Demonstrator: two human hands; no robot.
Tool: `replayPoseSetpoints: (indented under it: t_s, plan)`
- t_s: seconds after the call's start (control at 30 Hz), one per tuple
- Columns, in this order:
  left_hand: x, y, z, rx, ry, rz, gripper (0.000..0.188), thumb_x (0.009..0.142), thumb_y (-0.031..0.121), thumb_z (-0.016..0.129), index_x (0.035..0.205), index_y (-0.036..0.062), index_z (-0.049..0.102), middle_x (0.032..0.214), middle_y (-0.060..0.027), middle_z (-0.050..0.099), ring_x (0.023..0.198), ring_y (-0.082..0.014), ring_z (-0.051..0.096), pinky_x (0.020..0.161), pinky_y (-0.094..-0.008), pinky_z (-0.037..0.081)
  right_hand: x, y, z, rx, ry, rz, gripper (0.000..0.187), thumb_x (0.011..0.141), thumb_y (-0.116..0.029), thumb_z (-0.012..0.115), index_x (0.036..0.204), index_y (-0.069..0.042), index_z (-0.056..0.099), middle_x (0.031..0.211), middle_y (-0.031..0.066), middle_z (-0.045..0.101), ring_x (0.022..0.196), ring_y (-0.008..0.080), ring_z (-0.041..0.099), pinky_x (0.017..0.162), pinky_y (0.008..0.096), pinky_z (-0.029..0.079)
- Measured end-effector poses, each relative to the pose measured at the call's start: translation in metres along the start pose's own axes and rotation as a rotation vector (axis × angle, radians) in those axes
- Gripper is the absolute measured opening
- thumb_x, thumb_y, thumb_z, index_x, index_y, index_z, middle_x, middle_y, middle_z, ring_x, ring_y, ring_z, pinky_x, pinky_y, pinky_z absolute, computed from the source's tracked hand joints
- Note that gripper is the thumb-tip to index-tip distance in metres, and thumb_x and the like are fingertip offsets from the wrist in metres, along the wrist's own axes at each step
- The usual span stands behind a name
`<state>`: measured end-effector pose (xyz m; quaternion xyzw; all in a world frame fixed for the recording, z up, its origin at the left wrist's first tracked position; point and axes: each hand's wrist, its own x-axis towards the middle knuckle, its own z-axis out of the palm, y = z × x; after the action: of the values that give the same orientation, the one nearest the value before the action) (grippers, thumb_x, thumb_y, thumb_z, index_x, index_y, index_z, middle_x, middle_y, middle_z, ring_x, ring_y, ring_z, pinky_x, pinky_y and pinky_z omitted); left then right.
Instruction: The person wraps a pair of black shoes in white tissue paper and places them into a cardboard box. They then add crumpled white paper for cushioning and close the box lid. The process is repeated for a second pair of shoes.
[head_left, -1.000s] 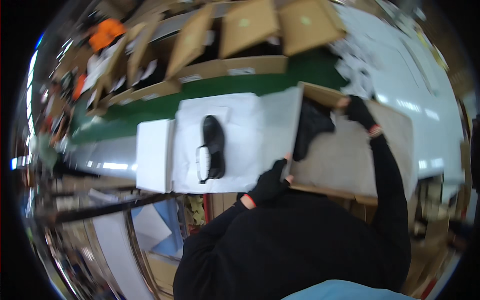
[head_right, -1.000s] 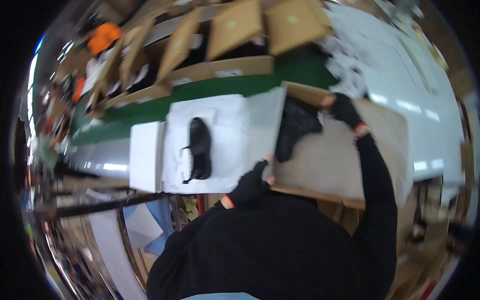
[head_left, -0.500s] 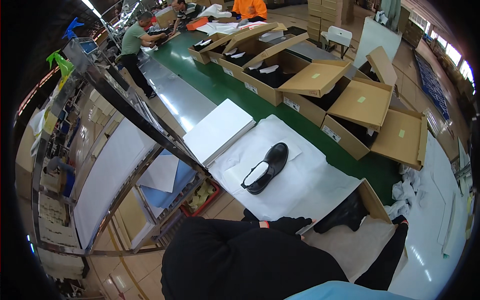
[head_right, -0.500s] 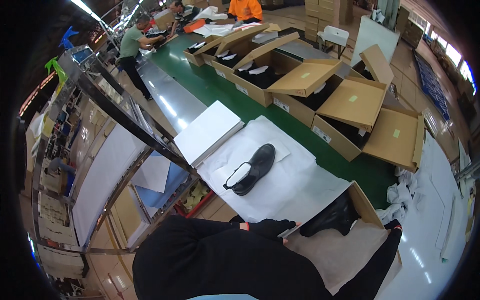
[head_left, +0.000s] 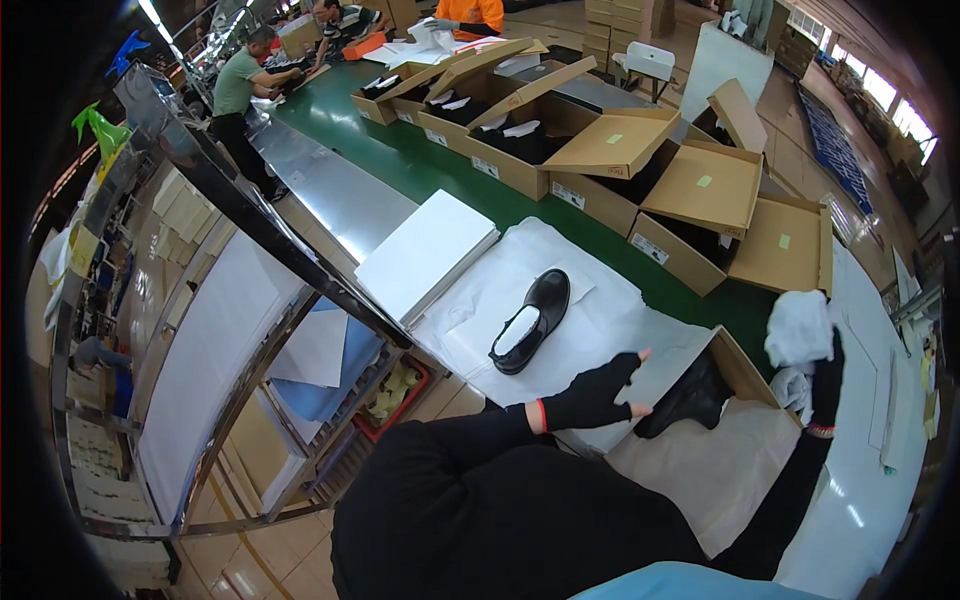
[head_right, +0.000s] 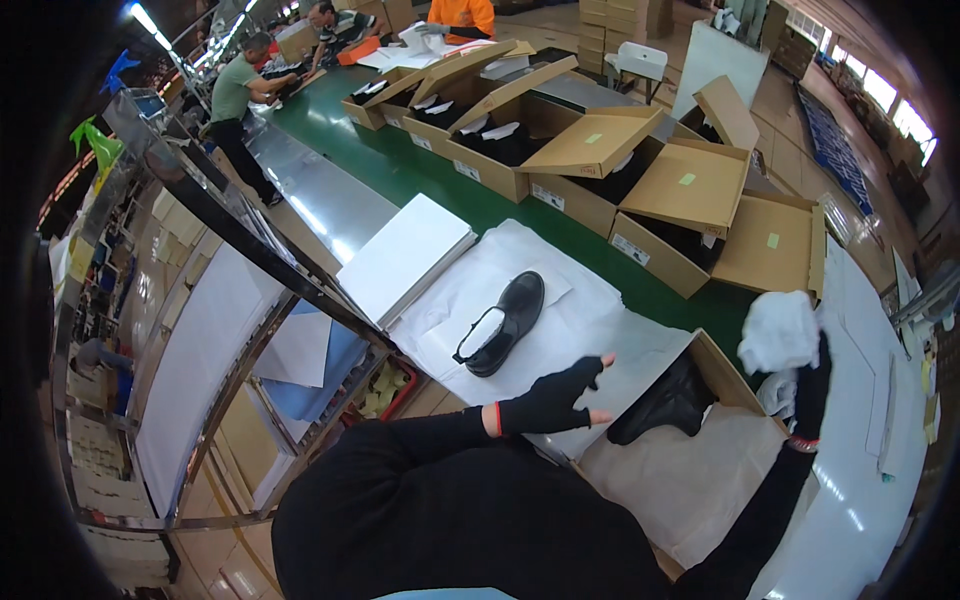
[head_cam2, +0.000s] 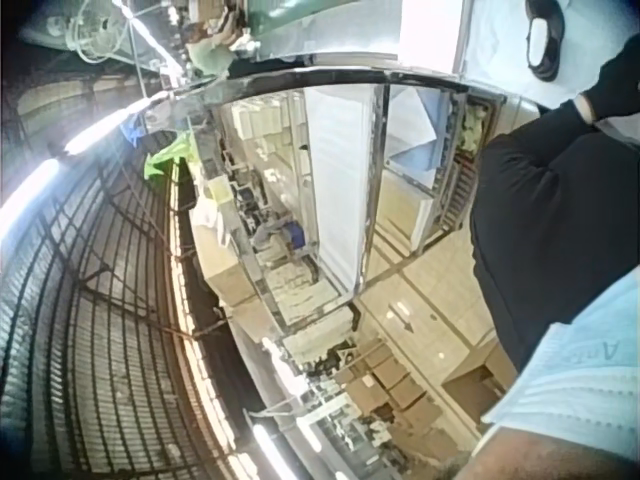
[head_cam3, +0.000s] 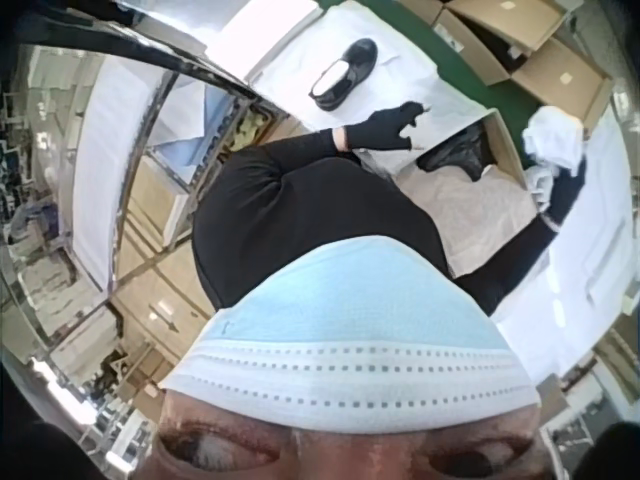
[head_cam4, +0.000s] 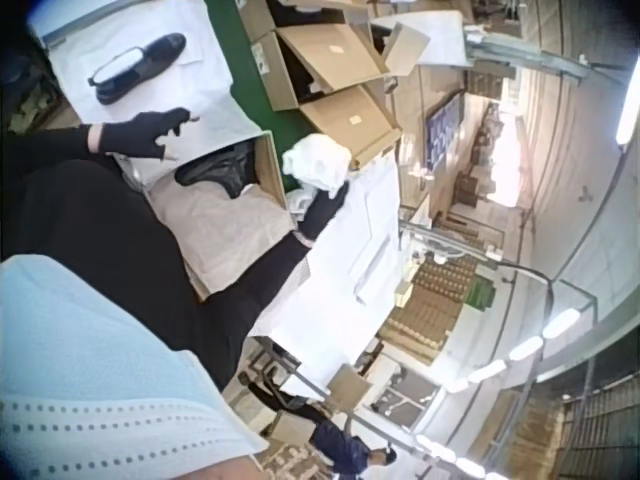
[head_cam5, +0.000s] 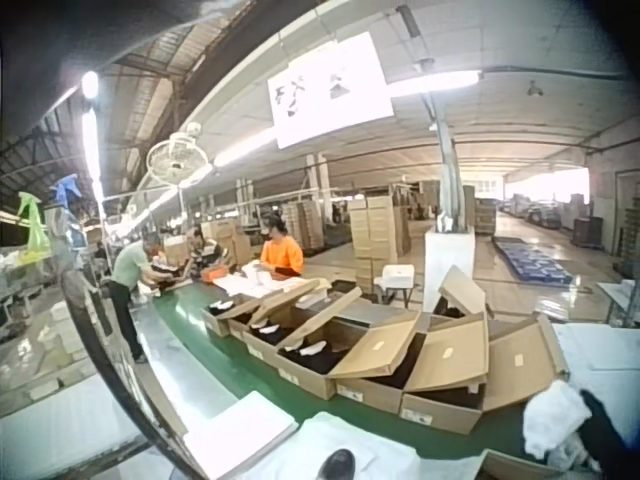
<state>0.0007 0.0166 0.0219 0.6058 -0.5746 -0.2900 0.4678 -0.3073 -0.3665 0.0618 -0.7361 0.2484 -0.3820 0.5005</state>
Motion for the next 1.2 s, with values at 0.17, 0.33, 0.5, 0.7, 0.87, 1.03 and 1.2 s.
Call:
replayPoseSetpoints:
  t_s: [0.17, 0.33, 0.5, 0.7, 0.87, 1.03, 1.2]
  plan:
    - [0.007, 0.035, -0.013, -0.236, 0.116, 0.198, 0.119, 0.07, 0.031, 0.083, 0.151, 0.0069, 0.0, 0.151, -0.0167, 0.022, 0.129, -0.022, 0.04, 0.102, -0.0354, 0.039, -0.094, -0.017, 0.155, -0.024, -0.481, 0.068, 0.047, 0.099, -0.025, 0.042, 0.141, -0.005, 0.034, 0.138, 0.0118, 0.044, 0.123, 0.0217, 0.046, 0.102, 0.0349, 0.04]
    - [0.009, 0.048, -0.011, -0.104, 0.105, 0.349, 0.061, 0.078, 0.009, 0.071, 0.135, 0.0124, 0.05, 0.132, -0.0118, 0.05, 0.114, -0.029, 0.057, 0.095, -0.0313, 0.045, -0.165, 0.038, 0.213, -0.215, -0.7, 0.014, 0.046, 0.097, -0.03, 0.046, 0.136, -0.007, 0.037, 0.127, 0.0094, 0.052, 0.111, 0.0219, 0.055, 0.094, 0.0351, 0.047]
    - [0.001, 0.044, -0.011, -0.001, -0.079, 0.223, 0.059, 0.074, 0.022, 0.074, 0.129, 0.017, 0.054, 0.135, -0.0112, 0.045, 0.112, -0.0319, 0.057, 0.091, -0.035, 0.047, -0.165, -0.015, 0.236, -0.116, -0.565, 0.351, 0.041, 0.093, -0.022, 0.053, 0.129, -0.005, 0.042, 0.116, 0.0089, 0.055, 0.105, 0.0226, 0.056, 0.089, 0.0346, 0.05]
    - [-0.003, 0.048, -0.012, -0.148, -0.124, 0.157, 0.062, 0.075, 0.04, 0.074, 0.126, 0.0145, 0.052, 0.133, -0.0112, 0.045, 0.108, -0.0333, 0.058, 0.09, -0.0383, 0.047, -0.172, -0.031, 0.236, -0.271, -0.528, -0.006, 0.052, 0.085, -0.021, 0.065, 0.13, -0.002, 0.046, 0.122, 0.0128, 0.057, 0.109, 0.0245, 0.058, 0.089, 0.0347, 0.049]
    - [-0.006, 0.054, -0.011, -0.047, -0.059, 0.031, 0.057, 0.077, 0.02, 0.07, 0.129, 0.0144, 0.049, 0.119, -0.0107, 0.056, 0.106, -0.032, 0.059, 0.086, -0.0366, 0.048, -0.179, -0.077, 0.245, 0.107, -0.486, 0.373, 0.062, 0.082, -0.029, 0.069, 0.131, 0.001, 0.045, 0.119, 0.0093, 0.058, 0.109, 0.0205, 0.057, 0.09, 0.0323, 0.047]
    - [-0.008, 0.049, 0.012, 0.079, 0.086, 0.157, 0.079, 0.07, 0.001, 0.067, 0.143, 0.0173, 0.04, 0.114, -0.0109, 0.06, 0.102, -0.0312, 0.06, 0.084, -0.0352, 0.048, -0.181, -0.089, 0.245, 0.293, -0.437, 0.499, 0.057, 0.084, -0.025, 0.064, 0.132, 0.001, 0.044, 0.121, 0.0086, 0.056, 0.11, 0.0194, 0.056, 0.09, 0.0316, 0.046]
    - [0.005, 0.056, 0.02, 0.214, -0.147, 0.226, 0.077, 0.077, 0.009, 0.068, 0.146, 0.0109, 0.033, 0.125, -0.0136, 0.055, 0.113, -0.0294, 0.055, 0.094, -0.0353, 0.044, -0.192, -0.048, 0.23, -0.297, -0.387, 0.225, 0.053, 0.084, -0.01, 0.06, 0.134, -0.001, 0.043, 0.119, 0.0096, 0.056, 0.109, 0.022, 0.057, 0.088, 0.0326, 0.048]
